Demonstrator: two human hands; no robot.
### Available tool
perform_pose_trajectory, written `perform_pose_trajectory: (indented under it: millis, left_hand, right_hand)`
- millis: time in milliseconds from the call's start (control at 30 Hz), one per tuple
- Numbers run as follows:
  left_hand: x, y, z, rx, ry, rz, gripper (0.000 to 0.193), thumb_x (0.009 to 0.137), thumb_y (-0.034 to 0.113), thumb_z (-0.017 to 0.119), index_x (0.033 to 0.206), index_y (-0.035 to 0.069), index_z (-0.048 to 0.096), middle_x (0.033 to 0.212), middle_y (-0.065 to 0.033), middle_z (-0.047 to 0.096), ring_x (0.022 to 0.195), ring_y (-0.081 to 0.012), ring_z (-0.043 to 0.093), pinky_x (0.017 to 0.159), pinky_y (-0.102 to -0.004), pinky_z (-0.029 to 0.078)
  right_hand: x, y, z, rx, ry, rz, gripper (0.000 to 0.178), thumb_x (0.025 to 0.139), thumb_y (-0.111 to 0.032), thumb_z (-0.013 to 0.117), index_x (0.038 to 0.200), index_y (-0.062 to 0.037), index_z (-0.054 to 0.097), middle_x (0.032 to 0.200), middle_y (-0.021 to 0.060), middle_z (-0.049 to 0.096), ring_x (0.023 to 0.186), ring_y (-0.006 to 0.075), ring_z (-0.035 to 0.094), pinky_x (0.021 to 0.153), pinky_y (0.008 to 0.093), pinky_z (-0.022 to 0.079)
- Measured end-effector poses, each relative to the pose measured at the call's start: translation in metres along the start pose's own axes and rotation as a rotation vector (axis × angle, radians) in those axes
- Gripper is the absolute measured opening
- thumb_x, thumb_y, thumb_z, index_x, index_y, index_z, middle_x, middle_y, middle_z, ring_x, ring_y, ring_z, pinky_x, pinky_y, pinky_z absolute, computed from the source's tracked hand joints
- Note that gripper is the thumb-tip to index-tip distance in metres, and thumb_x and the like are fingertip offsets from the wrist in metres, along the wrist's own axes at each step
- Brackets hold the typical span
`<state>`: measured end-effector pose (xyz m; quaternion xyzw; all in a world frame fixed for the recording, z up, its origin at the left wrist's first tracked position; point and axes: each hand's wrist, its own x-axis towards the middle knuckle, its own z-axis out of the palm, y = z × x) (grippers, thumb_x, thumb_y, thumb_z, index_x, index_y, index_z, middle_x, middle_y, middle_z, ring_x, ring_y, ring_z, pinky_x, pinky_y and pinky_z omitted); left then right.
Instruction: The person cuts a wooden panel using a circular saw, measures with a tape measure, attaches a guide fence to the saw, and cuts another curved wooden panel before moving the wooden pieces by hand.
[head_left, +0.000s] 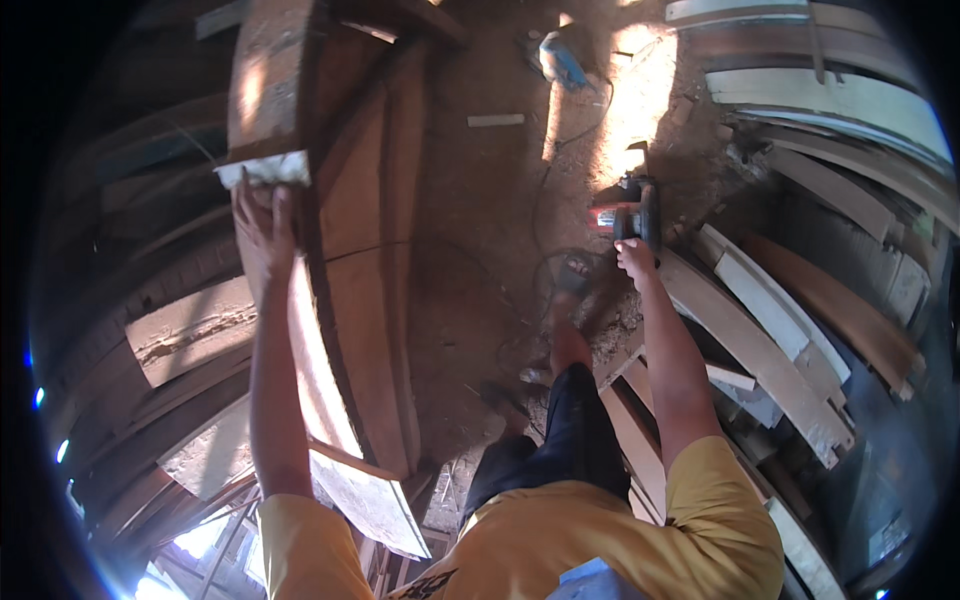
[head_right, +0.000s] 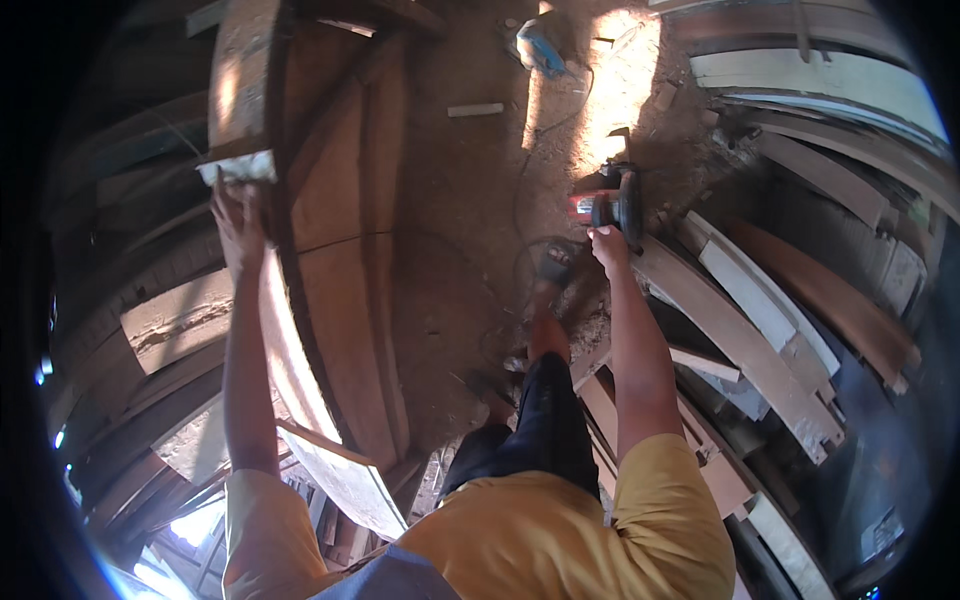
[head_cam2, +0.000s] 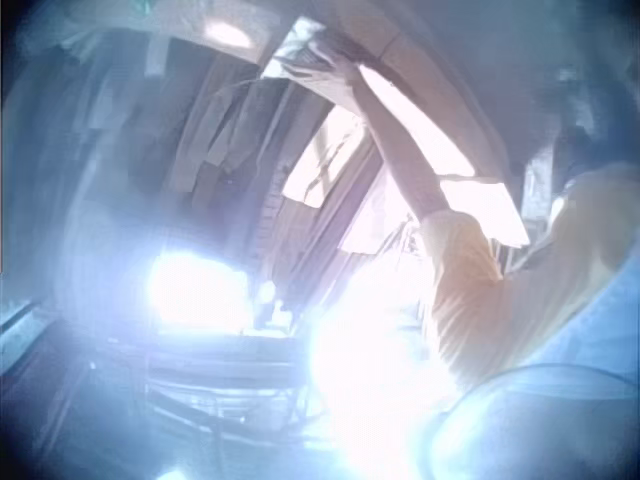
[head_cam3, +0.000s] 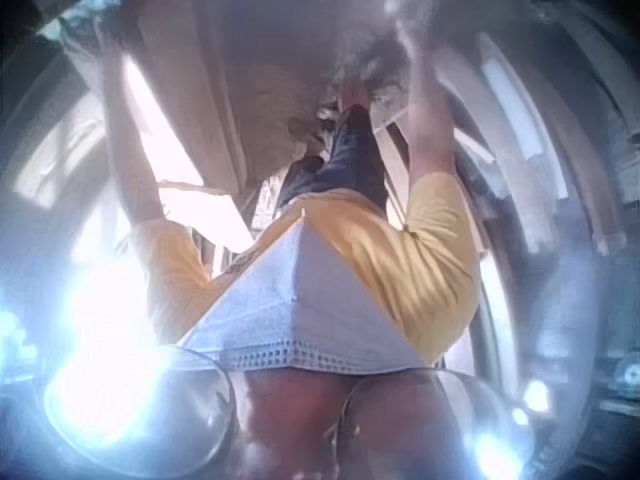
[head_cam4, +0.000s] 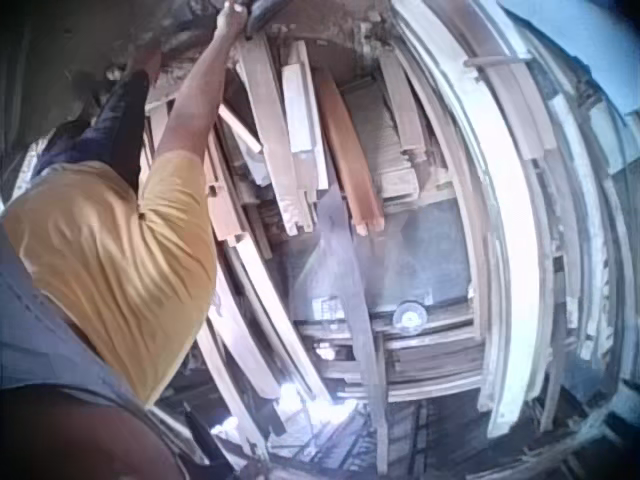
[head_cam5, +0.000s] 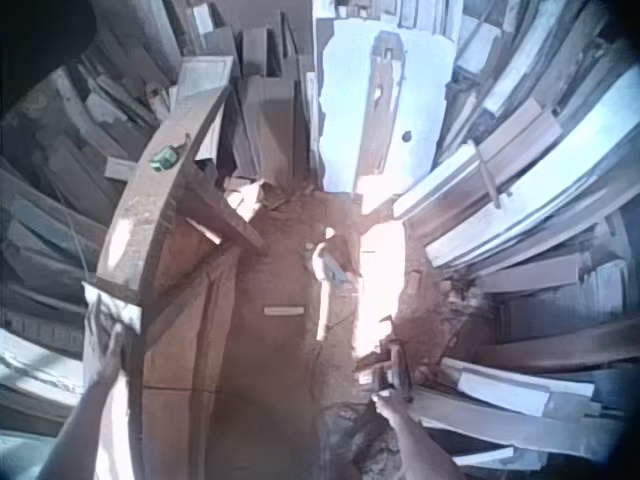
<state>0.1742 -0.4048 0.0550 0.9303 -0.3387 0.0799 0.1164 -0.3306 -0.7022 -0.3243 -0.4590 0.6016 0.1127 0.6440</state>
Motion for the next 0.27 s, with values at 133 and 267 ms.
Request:
perform_pose_trajectory:
  millis: [133,267]
  left_hand:
    - [0.044,0.044,0.051,0.092,-0.014,-0.169,0.067,0.109,0.052,0.035,0.161,0.01,0.032,0.161,-0.0244,0.037,0.147,-0.0447,0.035,0.12,-0.0528,0.029]
    - [0.047,0.013,0.082,-0.19,0.05,-0.186,0.073,0.108,0.056,0.031,0.164,0.01,0.027,0.164,-0.024,0.031,0.153,-0.0431,0.028,0.123,-0.0508,0.027]
  right_hand:
    - [0.092,-0.035,0.006,0.016,0.082,-0.179,0.023,0.097,-0.025,0.072,0.104,-0.0028,0.07,0.075,-0.0019,0.062,0.061,0.0097,0.056,0.054,0.0281,0.044]
    - [0.191,-0.136,0.044,-0.484,0.023,-0.331,0.07,0.093,-0.052,0.068,0.134,0.0039,0.061,0.138,0.0289,0.061,0.131,0.0383,0.059,0.107,0.0468,0.047]
